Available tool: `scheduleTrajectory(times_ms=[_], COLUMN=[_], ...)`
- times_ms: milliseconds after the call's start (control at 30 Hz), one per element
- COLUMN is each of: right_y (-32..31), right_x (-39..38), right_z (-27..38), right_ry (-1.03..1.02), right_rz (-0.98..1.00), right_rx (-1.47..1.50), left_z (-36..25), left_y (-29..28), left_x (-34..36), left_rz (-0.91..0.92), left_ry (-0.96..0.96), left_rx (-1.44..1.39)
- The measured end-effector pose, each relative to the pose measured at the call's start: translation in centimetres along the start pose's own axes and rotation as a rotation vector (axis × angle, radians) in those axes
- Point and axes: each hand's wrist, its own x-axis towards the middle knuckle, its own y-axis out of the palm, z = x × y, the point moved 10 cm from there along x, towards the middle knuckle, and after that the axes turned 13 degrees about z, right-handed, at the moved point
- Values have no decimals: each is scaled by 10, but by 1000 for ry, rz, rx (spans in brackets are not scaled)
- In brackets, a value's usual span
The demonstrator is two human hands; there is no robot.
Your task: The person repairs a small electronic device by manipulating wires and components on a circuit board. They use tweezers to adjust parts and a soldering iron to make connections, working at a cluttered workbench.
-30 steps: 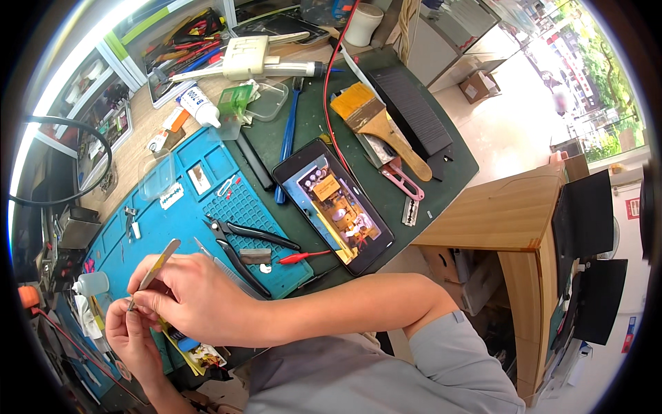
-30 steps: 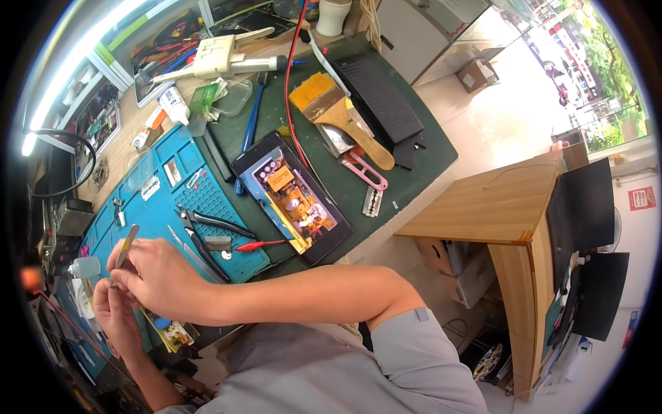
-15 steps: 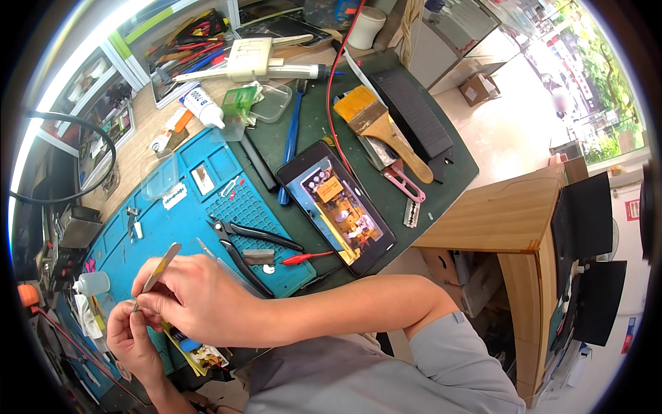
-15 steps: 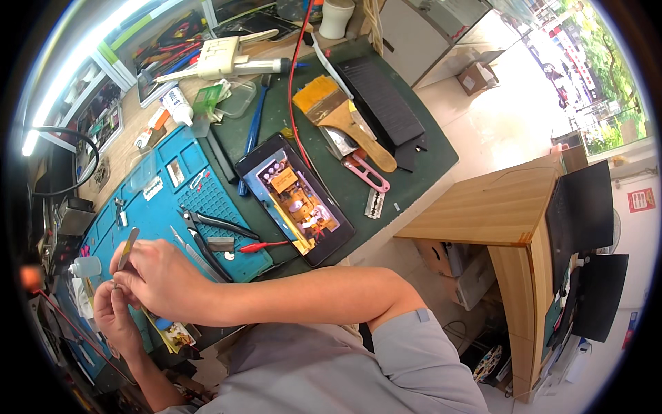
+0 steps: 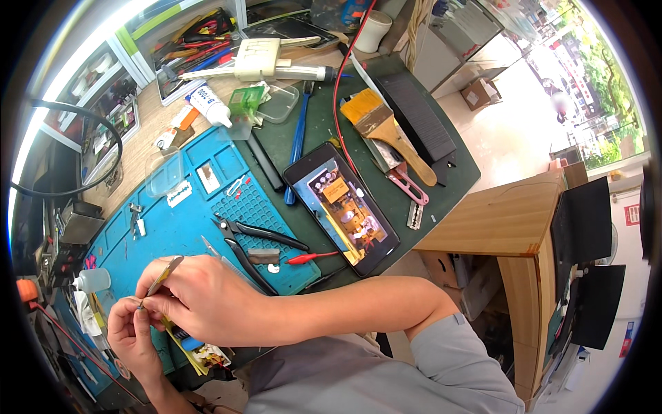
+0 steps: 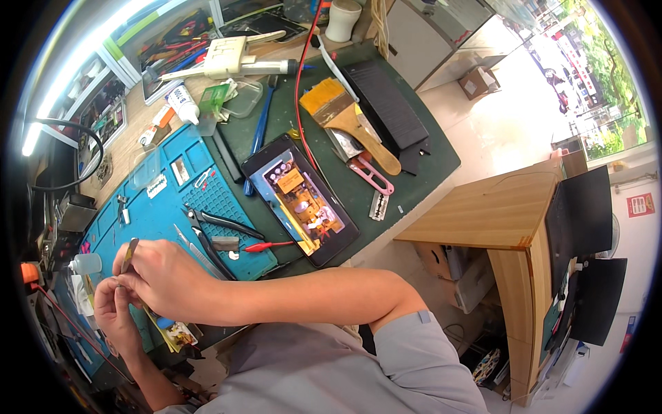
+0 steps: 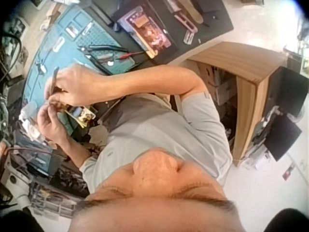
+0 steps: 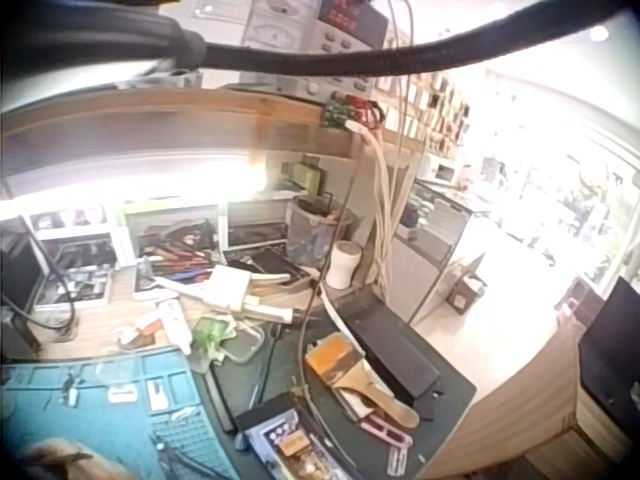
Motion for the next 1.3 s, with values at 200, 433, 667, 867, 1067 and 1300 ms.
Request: scheduleTrajectory(times_ms=[200,433,667,867,1067,1300], right_y=[9,4,7,9,12,10], right_x=[2,-2,-4,-4,-3,-3], right_z=[-3,-33,-53,-53,-51,-50], right_ry=[-45,386,488,484,458,437], right_rz=[33,38,50,56,71,70], right_rx=[2,396,529,520,505,452], left_z=[-11,-26,-21,-18,-19,-19], left_y=[8,25,26,27,25,25], left_x=[-2,9,7,8,7,7], left_rz=[19,111,124,113,112,117], left_ry=[-33,-58,-36,-30,-33,-42], left_rx=[-30,-236,-253,-250,-246,-249])
